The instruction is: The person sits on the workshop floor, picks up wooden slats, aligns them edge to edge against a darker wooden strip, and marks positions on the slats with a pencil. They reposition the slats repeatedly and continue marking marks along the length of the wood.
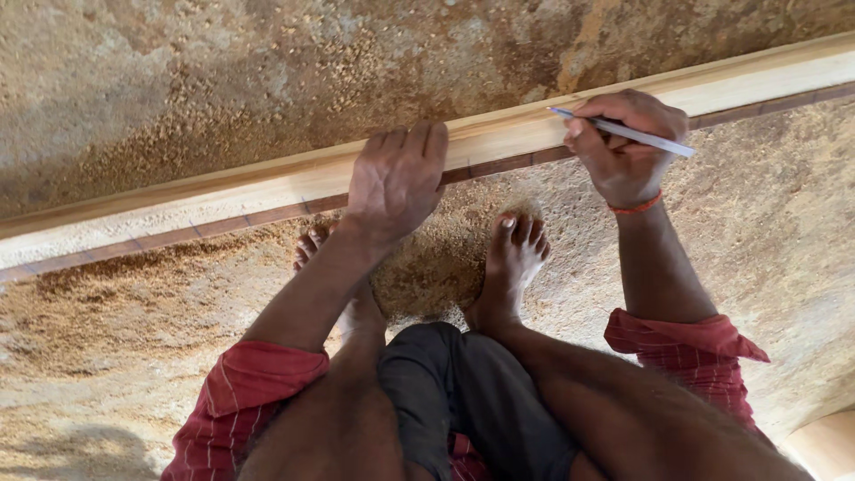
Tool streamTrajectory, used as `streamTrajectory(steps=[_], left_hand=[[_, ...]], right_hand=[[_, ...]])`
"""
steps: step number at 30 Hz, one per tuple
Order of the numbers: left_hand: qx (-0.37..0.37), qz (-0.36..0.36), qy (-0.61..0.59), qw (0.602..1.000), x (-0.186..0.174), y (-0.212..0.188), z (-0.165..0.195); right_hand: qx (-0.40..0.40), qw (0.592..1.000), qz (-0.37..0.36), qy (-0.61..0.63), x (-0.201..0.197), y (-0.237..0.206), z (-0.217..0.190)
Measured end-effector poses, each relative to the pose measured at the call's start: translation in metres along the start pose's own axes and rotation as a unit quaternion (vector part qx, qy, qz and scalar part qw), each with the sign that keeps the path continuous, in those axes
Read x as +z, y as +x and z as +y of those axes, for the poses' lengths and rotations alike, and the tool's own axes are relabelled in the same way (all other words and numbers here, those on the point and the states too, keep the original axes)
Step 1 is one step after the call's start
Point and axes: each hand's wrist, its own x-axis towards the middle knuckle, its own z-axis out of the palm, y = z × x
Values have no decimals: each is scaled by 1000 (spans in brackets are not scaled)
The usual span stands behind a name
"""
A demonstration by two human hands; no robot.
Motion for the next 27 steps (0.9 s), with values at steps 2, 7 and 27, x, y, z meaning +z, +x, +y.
streamTrajectory(steps=[2, 7, 27], left_hand=[[-15, -12, 23, 1000, 0, 2, 4], [-16, -69, 44, 996, 3, 17, 20], [42, -45, 22, 998, 27, 46, 44]], right_hand=[[-21, 1000, 5, 7, 1, 1, 0], [-23, 1000, 6, 0, 4, 2, 4], [-12, 988, -151, 27, -16, 7, -13]])
